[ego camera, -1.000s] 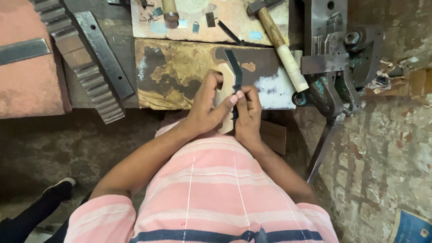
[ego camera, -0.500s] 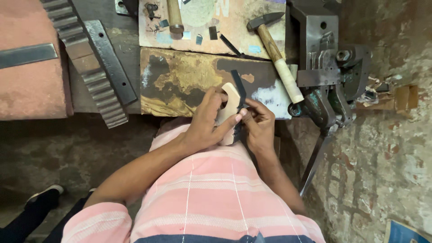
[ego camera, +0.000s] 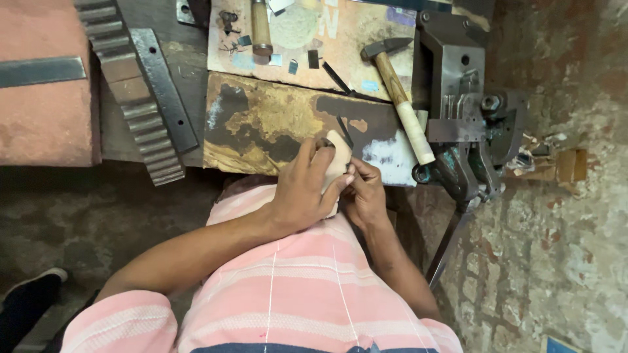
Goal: The person assembles a metal buckle onto a white plastic template using a hammer and a metal bar. They repeatedly position the buckle, strike it with the hammer, and check the fit on the template.
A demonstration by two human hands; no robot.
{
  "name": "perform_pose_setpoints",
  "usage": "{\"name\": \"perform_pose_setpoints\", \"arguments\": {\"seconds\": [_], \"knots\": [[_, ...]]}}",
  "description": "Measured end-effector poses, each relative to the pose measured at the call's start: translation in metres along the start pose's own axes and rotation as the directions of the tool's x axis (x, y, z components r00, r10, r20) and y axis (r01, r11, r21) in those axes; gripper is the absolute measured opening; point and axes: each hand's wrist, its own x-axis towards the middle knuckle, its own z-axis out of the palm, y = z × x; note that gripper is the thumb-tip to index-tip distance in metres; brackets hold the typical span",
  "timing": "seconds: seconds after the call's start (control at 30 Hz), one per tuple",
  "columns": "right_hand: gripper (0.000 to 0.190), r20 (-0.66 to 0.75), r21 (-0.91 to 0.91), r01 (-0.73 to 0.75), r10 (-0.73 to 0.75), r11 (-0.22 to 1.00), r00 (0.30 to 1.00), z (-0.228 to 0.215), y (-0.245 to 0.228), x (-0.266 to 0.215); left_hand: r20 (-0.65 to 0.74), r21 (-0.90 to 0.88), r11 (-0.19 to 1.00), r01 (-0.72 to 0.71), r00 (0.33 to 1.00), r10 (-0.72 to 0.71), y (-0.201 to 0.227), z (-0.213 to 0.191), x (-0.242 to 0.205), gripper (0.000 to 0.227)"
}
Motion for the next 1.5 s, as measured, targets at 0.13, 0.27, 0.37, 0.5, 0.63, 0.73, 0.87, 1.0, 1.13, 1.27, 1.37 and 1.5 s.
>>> {"name": "perform_pose_setpoints", "arguments": {"seconds": [0.13,0.27,0.37,0.5,0.63,0.73,0.87,1.0,1.13,1.27,1.37,1.5], "knots": [[0.039,0.041,0.085,-0.077,0.073,0.993,0.996,0.005,0.001,0.005,-0.018,0.051,0.998,0.026,1.0,-0.025,0.002,0.003,0.003,0.042],[0.039,0.051,0.107,-0.09,0.085,0.99,0.995,0.012,-0.004,0.012,-0.032,0.07,0.996,0.05,0.998,-0.048,0.002,0.006,0.006,0.047],[0.039,-0.007,0.061,-0.051,0.052,0.997,0.999,0.017,-0.011,0.022,-0.02,-0.037,0.995,0.09,0.996,-0.09,-0.004,0.008,0.009,0.044],[0.014,-0.257,-0.223,0.233,-0.288,0.947,0.923,0.003,-0.04,0.047,-0.107,0.02,0.975,0.219,0.971,-0.216,-0.041,0.013,0.034,0.04],[0.004,-0.113,-0.646,0.446,-0.656,0.619,0.746,0.008,-0.092,0.034,-0.127,0.491,0.851,0.186,0.982,-0.141,-0.084,-0.004,0.058,0.055],[0.02,0.323,-0.786,0.601,-0.735,0.141,0.596,0.036,-0.116,0.025,-0.241,0.574,0.813,0.097,0.969,0.055,-0.065,-0.001,0.044,0.061],[0.022,0.67,-0.631,0.766,-0.584,-0.122,0.458,0.057,-0.1,0.031,0.436,-0.699,0.363,0.616,0.77,-0.466,-0.025,0.007,0.012,0.043],[0.033,0.809,-0.521,0.839,-0.404,-0.155,0.427,0.058,-0.087,0.037,0.286,-0.831,0.312,0.46,0.835,-0.469,-0.009,0.007,-0.005,0.043],[0.049,0.707,-0.61,0.792,-0.446,0.007,0.549,0.033,-0.075,0.065,-0.113,-0.797,0.541,0.268,0.814,-0.57,-0.007,-0.003,-0.035,0.041],[0.059,0.46,-0.885,0.323,-0.519,-0.337,0.72,-0.014,-0.079,0.122,-0.427,-0.622,0.736,0.268,0.672,-0.605,0.006,-0.053,-0.068,0.079],[0.053,0.143,-0.842,-0.131,-0.449,-0.524,0.882,-0.054,-0.075,0.16,-0.579,-0.485,0.856,0.181,0.667,-0.469,-0.003,-0.087,-0.095,0.075],[0.03,0.155,-0.868,-0.116,-0.486,-0.483,0.86,-0.062,-0.081,0.169,-0.638,-0.425,0.894,0.142,0.654,-0.407,-0.035,-0.129,-0.108,0.059]]}}
